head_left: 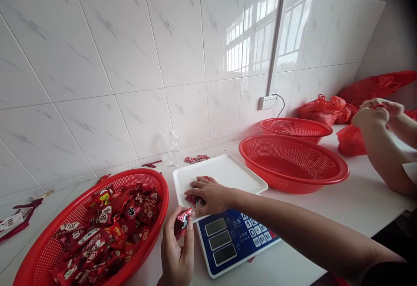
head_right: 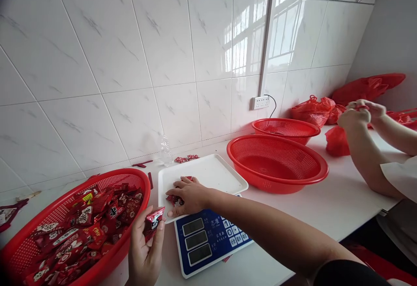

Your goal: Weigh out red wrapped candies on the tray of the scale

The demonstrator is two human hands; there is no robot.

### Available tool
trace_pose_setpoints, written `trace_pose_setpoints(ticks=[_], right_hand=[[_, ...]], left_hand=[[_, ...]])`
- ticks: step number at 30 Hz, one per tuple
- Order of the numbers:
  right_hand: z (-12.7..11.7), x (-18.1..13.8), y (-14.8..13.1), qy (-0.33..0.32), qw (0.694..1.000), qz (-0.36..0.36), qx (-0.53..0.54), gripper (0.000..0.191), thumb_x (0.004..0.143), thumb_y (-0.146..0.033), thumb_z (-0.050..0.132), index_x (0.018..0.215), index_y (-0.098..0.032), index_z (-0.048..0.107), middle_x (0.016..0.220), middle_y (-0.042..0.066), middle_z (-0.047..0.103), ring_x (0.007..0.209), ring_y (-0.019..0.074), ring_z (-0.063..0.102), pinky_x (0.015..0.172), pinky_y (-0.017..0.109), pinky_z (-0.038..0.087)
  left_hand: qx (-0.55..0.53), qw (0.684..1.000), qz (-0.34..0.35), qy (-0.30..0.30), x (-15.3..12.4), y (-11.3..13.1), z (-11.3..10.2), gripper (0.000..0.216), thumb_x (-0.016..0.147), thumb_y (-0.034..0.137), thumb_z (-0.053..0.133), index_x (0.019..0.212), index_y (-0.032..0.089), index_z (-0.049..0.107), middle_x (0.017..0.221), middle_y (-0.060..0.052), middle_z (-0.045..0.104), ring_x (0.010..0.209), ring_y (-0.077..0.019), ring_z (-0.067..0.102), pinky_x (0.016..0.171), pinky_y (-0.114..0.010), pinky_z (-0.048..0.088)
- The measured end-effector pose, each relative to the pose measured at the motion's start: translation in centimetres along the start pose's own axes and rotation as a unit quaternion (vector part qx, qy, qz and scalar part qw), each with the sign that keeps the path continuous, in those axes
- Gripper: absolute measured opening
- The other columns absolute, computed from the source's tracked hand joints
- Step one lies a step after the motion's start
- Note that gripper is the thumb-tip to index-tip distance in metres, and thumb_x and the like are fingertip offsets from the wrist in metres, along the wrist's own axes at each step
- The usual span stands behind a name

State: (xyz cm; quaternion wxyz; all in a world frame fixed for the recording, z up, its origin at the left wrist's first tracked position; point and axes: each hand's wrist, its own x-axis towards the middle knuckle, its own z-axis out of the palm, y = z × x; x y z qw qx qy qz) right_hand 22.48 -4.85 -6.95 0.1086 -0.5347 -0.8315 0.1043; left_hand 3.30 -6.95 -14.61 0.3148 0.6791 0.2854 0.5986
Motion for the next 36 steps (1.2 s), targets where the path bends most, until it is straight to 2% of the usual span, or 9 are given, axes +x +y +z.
trace_pose_setpoints(ticks=[4,10,13,17,22,26,31,36], right_hand=[[0.1,0.2,0.4,0.038,0.998,-0.03,-0.031,0.06,0.082,-0.063,0.053,0.131,-0.027,0.054,0.131,0.012,0.056,0.123,0.0318,0.049,0.102,0.053,0.034],[0.1,0.8,1.5,0.08,0.996,-0.013,-0.045,0.04,0.086,-0.046,0.057,0.117,-0.023,0.063,0.113,0.011,0.063,0.104,0.0262,0.057,0.087,0.04,0.045],[0.3,1.4,2.2,0.095,0.994,-0.005,-0.05,0.034,0.083,-0.041,0.062,0.11,-0.021,0.066,0.105,0.011,0.064,0.098,0.0237,0.058,0.079,0.033,0.046],[0.7,1.8,2.6,0.114,0.992,0.002,-0.058,0.025,0.08,-0.039,0.066,0.097,-0.021,0.069,0.093,0.009,0.066,0.087,0.0219,0.06,0.07,0.03,0.045],[-0.1,1.6,3.1,0.176,0.983,0.028,-0.051,0.017,0.079,-0.036,0.067,0.089,-0.021,0.069,0.087,0.006,0.067,0.083,0.0195,0.061,0.068,0.027,0.044],[-2.6,-0.1,5.0,0.263,0.96,0.084,-0.036,0.017,0.085,-0.035,0.061,0.092,-0.022,0.067,0.092,0.005,0.068,0.082,0.0157,0.062,0.07,0.024,0.045],[-6.1,-4.6,9.0,0.349,0.914,0.2,-0.048,0.019,0.085,-0.039,0.057,0.09,-0.023,0.067,0.093,0.004,0.068,0.083,0.0173,0.063,0.069,0.026,0.046],[-7.6,-9.9,12.7,0.372,0.862,0.333,-0.084,0.032,0.085,-0.05,0.051,0.093,-0.024,0.067,0.103,0.007,0.068,0.088,0.0218,0.063,0.062,0.027,0.044]], left_hand=[[0.0,1.0,-0.006,-0.005,-0.2,-0.5,-0.1,0.035,0.089,0.023,0.06,0.122,0.018,0.053,0.118,-0.017,0.066,0.103,-0.0231,0.068,0.078,-0.03,0.06],[0.006,1.0,0.0,0.011,-0.2,0.3,0.3,0.032,0.09,0.027,0.058,0.12,0.019,0.055,0.113,-0.014,0.069,0.098,-0.021,0.069,0.077,-0.029,0.059],[0.021,1.0,0.01,0.017,-0.2,0.5,0.4,0.03,0.09,0.027,0.057,0.12,0.02,0.055,0.112,-0.013,0.069,0.097,-0.0201,0.069,0.077,-0.028,0.06],[0.028,0.999,0.021,-0.008,-0.1,0.1,0.1,0.033,0.09,0.024,0.057,0.122,0.02,0.052,0.113,-0.015,0.067,0.099,-0.0213,0.068,0.076,-0.03,0.06],[0.024,0.999,0.017,-0.012,0.1,-0.4,-0.2,0.034,0.09,0.023,0.057,0.124,0.02,0.051,0.115,-0.015,0.066,0.1,-0.0217,0.068,0.075,-0.031,0.061],[0.013,1.0,0.009,-0.01,0.0,-0.2,0.2,0.033,0.091,0.028,0.057,0.122,0.02,0.052,0.114,-0.015,0.066,0.099,-0.022,0.068,0.074,-0.03,0.061],[-0.015,0.998,-0.029,0.045,-0.4,0.8,1.3,0.034,0.089,0.041,0.058,0.115,0.02,0.055,0.109,-0.013,0.068,0.095,-0.0197,0.068,0.076,-0.029,0.059],[-0.056,0.998,-0.007,0.039,-0.5,1.7,1.9,0.032,0.088,0.04,0.061,0.112,0.02,0.054,0.107,-0.011,0.068,0.097,-0.0182,0.067,0.08,-0.029,0.058]])
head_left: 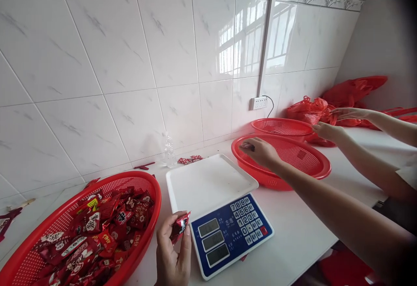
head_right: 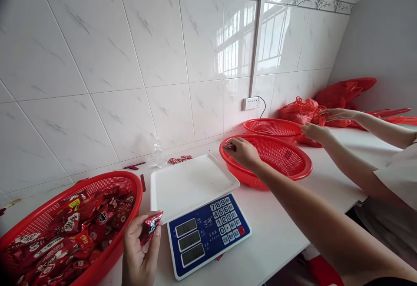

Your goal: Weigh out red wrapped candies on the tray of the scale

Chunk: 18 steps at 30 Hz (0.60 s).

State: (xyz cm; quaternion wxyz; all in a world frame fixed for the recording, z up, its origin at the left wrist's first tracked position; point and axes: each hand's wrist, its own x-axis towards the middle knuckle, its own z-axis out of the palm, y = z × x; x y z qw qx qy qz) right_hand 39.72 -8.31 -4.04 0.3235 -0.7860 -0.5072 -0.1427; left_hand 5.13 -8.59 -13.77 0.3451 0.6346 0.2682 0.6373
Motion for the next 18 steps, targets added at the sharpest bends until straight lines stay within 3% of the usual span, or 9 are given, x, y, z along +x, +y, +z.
trace_pose_setpoints(ticks=[5,9,14,18], right_hand=[[-0.8,-0.5,3.9,-0.072,0.993,0.062,-0.065,0.039,0.087,-0.053,0.047,0.098,-0.022,0.068,0.101,0.008,0.07,0.083,0.0218,0.065,0.059,0.026,0.045],[-0.8,-0.8,4.6,-0.124,0.984,0.073,-0.104,0.043,0.084,-0.054,0.052,0.107,-0.021,0.068,0.102,0.011,0.071,0.088,0.0262,0.066,0.065,0.03,0.048],[-0.8,-1.4,2.0,-0.104,0.984,0.045,-0.134,0.042,0.089,-0.046,0.046,0.118,-0.02,0.064,0.122,0.013,0.064,0.112,0.0314,0.058,0.072,0.035,0.049],[-0.4,-2.0,-1.8,-0.077,0.989,-0.02,-0.128,0.036,0.095,-0.041,0.037,0.113,-0.025,0.064,0.116,0.006,0.068,0.099,0.0226,0.063,0.063,0.027,0.044]], left_hand=[[-0.007,0.999,0.033,-0.021,-0.1,-0.1,-0.1,0.028,0.09,0.031,0.059,0.114,0.02,0.051,0.107,-0.011,0.068,0.097,-0.0182,0.068,0.08,-0.03,0.059],[0.055,0.992,0.096,-0.056,0.4,-0.6,-0.7,0.028,0.091,0.021,0.056,0.118,0.018,0.05,0.108,-0.012,0.068,0.098,-0.0187,0.069,0.078,-0.029,0.06],[0.16,0.959,0.219,-0.081,1.5,-0.4,-1.3,0.032,0.089,0.013,0.056,0.121,0.018,0.054,0.103,-0.01,0.069,0.091,-0.018,0.07,0.074,-0.025,0.061],[0.191,0.955,0.209,-0.091,1.7,0.0,-1.3,0.03,0.09,0.016,0.056,0.12,0.018,0.055,0.099,-0.009,0.071,0.086,-0.018,0.071,0.071,-0.025,0.061]])
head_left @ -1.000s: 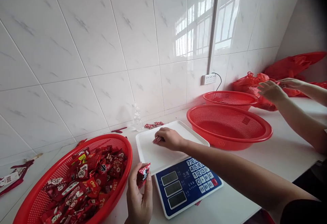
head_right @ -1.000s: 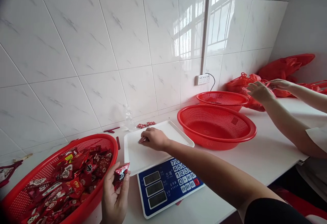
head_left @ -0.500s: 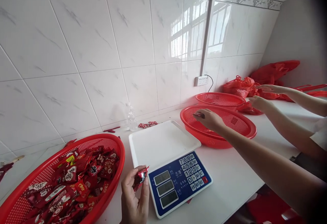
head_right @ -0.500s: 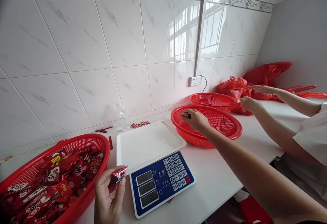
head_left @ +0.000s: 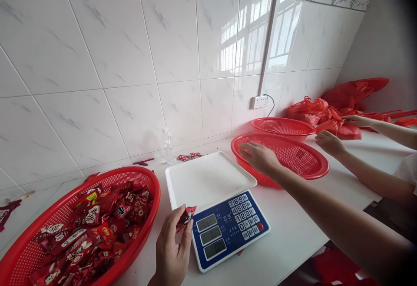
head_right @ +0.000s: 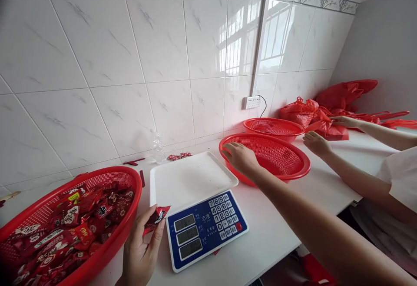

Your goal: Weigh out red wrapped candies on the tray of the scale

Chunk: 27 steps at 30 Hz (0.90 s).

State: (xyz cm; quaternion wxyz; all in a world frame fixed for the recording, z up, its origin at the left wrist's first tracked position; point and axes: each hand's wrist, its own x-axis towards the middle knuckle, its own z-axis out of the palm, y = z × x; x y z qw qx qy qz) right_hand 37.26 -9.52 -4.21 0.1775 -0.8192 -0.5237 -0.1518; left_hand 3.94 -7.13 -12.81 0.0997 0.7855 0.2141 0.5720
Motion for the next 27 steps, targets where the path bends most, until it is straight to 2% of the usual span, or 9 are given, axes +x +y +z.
trace_pose_setpoints(ticks=[4,8,13,16,19,22,24,26,27], right_hand=[[-0.2,0.6,-1.7,0.022,1.0,-0.007,-0.005,0.037,0.097,-0.04,0.033,0.106,-0.023,0.065,0.094,0.006,0.072,0.077,0.0188,0.064,0.057,0.025,0.037],[-0.3,1.7,0.4,0.033,0.998,0.044,-0.015,0.039,0.096,-0.042,0.031,0.105,-0.022,0.064,0.094,0.009,0.072,0.073,0.0216,0.063,0.055,0.027,0.035],[0.3,1.5,3.0,0.012,0.998,0.069,-0.009,0.044,0.089,-0.051,0.042,0.106,-0.018,0.065,0.095,0.015,0.071,0.093,0.0328,0.062,0.074,0.043,0.045],[0.7,0.3,1.3,-0.001,0.999,0.028,0.034,0.044,0.089,-0.049,0.045,0.112,-0.017,0.064,0.109,0.017,0.068,0.109,0.0362,0.056,0.086,0.053,0.043],[0.6,-2.2,-3.1,-0.05,0.989,-0.062,0.124,0.037,0.092,-0.042,0.046,0.116,-0.021,0.063,0.117,0.012,0.066,0.106,0.0253,0.06,0.086,0.041,0.049],[-0.1,-5.7,-8.2,-0.123,0.95,-0.167,0.233,0.033,0.091,-0.043,0.051,0.119,-0.029,0.061,0.11,0.002,0.07,0.089,0.0123,0.065,0.077,0.025,0.053],[-0.7,-7.7,-10.9,-0.192,0.866,-0.25,0.389,0.039,0.088,-0.042,0.057,0.122,-0.024,0.059,0.108,0.004,0.069,0.09,0.0136,0.065,0.08,0.027,0.054],[-0.8,-8.8,-12.6,-0.229,0.822,-0.243,0.462,0.035,0.087,-0.039,0.059,0.116,-0.021,0.062,0.097,0.004,0.071,0.085,0.0141,0.065,0.077,0.028,0.054],[-0.7,-8.9,-13.2,-0.235,0.814,-0.225,0.481,0.031,0.087,-0.038,0.058,0.112,-0.021,0.064,0.092,0.004,0.071,0.082,0.0141,0.066,0.076,0.028,0.055]], left_hand=[[0.006,1.0,-0.019,-0.005,0.0,0.2,0.0,0.028,0.091,0.019,0.055,0.118,0.018,0.055,0.1,-0.009,0.071,0.085,-0.0188,0.071,0.073,-0.028,0.061],[0.006,0.999,-0.034,0.008,0.1,0.3,-0.1,0.025,0.09,0.02,0.056,0.115,0.018,0.056,0.096,-0.009,0.072,0.082,-0.0193,0.072,0.07,-0.029,0.061],[-0.007,0.999,-0.037,0.021,0.2,0.6,0.0,0.019,0.091,0.024,0.057,0.109,0.018,0.055,0.09,-0.008,0.072,0.077,-0.0177,0.072,0.067,-0.026,0.061],[0.003,1.0,-0.029,0.009,0.2,0.7,-0.1,0.018,0.091,0.023,0.057,0.108,0.019,0.056,0.09,-0.007,0.071,0.076,-0.0166,0.071,0.067,-0.025,0.06],[0.008,1.0,-0.026,-0.011,0.3,0.7,-0.2,0.02,0.09,0.023,0.058,0.11,0.02,0.056,0.092,-0.007,0.071,0.081,-0.0172,0.07,0.07,-0.026,0.059],[0.007,0.999,-0.025,-0.026,0.3,0.7,-0.2,0.02,0.091,0.024,0.058,0.11,0.02,0.057,0.091,-0.007,0.071,0.081,-0.0173,0.07,0.071,-0.026,0.058],[0.004,0.999,-0.019,-0.035,0.3,0.7,-0.1,0.02,0.091,0.025,0.058,0.11,0.02,0.057,0.09,-0.006,0.072,0.08,-0.0171,0.07,0.071,-0.026,0.058],[0.003,0.999,-0.02,-0.04,0.3,0.7,0.0,0.022,0.091,0.027,0.057,0.112,0.02,0.056,0.094,-0.008,0.072,0.083,-0.0187,0.071,0.072,-0.028,0.058],[0.002,0.999,-0.031,-0.04,0.3,0.7,0.0,0.024,0.091,0.028,0.057,0.113,0.02,0.055,0.097,-0.009,0.072,0.085,-0.0194,0.071,0.073,-0.029,0.058]])
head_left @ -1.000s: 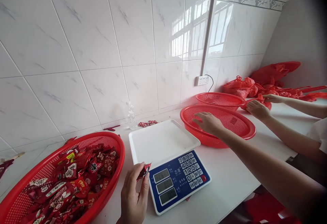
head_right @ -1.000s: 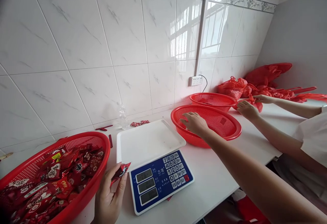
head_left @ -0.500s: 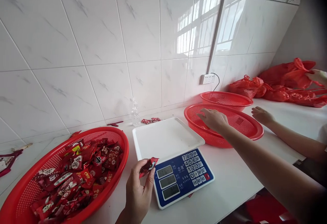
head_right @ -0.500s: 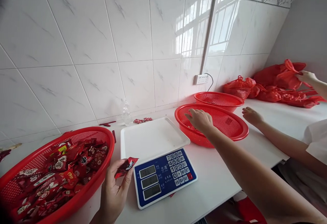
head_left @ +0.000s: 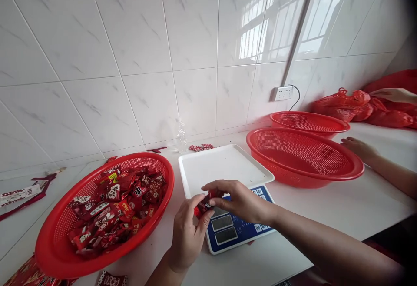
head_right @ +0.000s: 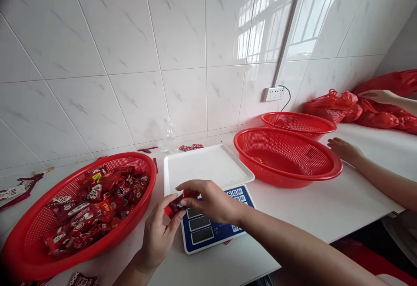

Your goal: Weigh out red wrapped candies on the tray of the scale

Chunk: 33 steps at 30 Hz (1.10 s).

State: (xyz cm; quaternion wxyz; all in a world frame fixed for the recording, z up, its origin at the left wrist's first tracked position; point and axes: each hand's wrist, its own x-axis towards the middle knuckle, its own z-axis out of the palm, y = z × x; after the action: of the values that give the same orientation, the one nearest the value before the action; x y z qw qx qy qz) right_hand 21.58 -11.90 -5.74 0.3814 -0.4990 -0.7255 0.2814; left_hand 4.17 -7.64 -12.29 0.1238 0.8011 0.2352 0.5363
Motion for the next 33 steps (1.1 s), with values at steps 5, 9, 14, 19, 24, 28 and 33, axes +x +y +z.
trace_pose_setpoints(ticks=[5,9,14,19,24,28,33], right_hand=[[-0.1,2.3,2.6,0.115,0.989,0.068,-0.063,0.026,0.088,-0.034,0.053,0.107,-0.02,0.063,0.085,0.002,0.072,0.075,0.0139,0.067,0.066,0.026,0.054],[-1.2,3.6,5.2,0.165,0.968,0.101,-0.159,0.022,0.087,-0.03,0.052,0.103,-0.021,0.065,0.087,0.005,0.073,0.077,0.0187,0.067,0.071,0.033,0.052],[-1.4,2.9,5.6,0.182,0.943,0.095,-0.262,0.03,0.089,-0.03,0.049,0.114,-0.024,0.064,0.116,0.01,0.068,0.106,0.0265,0.063,0.087,0.041,0.049],[0.2,1.3,5.2,0.159,0.936,0.057,-0.308,0.032,0.087,-0.031,0.053,0.117,-0.023,0.064,0.115,0.01,0.069,0.116,0.0315,0.058,0.093,0.049,0.047],[1.7,0.1,6.0,0.25,0.911,-0.04,-0.324,0.029,0.092,-0.036,0.048,0.113,-0.023,0.064,0.111,0.011,0.07,0.114,0.0323,0.06,0.092,0.054,0.047],[2.2,-0.9,6.1,0.325,0.894,-0.156,-0.266,0.017,0.092,-0.026,0.05,0.103,-0.028,0.062,0.093,0.005,0.072,0.094,0.0257,0.066,0.084,0.047,0.052],[2.4,-2.3,5.6,0.316,0.916,-0.171,-0.178,0.016,0.091,-0.022,0.051,0.101,-0.03,0.06,0.084,0.005,0.069,0.079,0.0229,0.066,0.064,0.037,0.053]], left_hand=[[-0.039,0.995,-0.092,0.024,0.1,0.0,-0.2,0.029,0.094,0.027,0.051,0.121,0.016,0.047,0.07,0.0,0.062,0.065,-0.0137,0.063,0.065,-0.025,0.055],[-0.063,0.991,-0.12,0.017,0.1,-0.2,-0.3,0.026,0.095,0.025,0.047,0.119,0.016,0.047,0.067,0.002,0.057,0.063,-0.0123,0.059,0.065,-0.024,0.053],[-0.057,0.995,-0.085,-0.008,-0.2,-0.2,-0.2,0.026,0.095,0.021,0.047,0.12,0.017,0.046,0.07,0.001,0.059,0.064,-0.0122,0.06,0.066,-0.024,0.053],[-0.053,0.997,-0.055,-0.015,-0.5,0.2,0.0,0.025,0.093,0.019,0.047,0.118,0.017,0.049,0.072,0.0,0.062,0.066,-0.013,0.062,0.067,-0.025,0.053],[-0.016,0.999,-0.035,-0.027,0.5,1.2,-1.2,0.02,0.093,0.019,0.047,0.111,0.018,0.055,0.079,-0.004,0.066,0.074,-0.0159,0.065,0.072,-0.029,0.054],[0.092,0.986,-0.072,-0.121,3.1,1.7,-5.0,0.017,0.093,0.023,0.043,0.09,0.021,0.06,0.083,-0.006,0.067,0.079,-0.0189,0.063,0.073,-0.031,0.05],[0.187,0.877,-0.297,-0.328,5.7,-1.8,-10.8,0.019,0.09,0.032,0.043,0.089,0.024,0.061,0.089,-0.001,0.069,0.081,-0.0187,0.065,0.072,-0.028,0.048]])
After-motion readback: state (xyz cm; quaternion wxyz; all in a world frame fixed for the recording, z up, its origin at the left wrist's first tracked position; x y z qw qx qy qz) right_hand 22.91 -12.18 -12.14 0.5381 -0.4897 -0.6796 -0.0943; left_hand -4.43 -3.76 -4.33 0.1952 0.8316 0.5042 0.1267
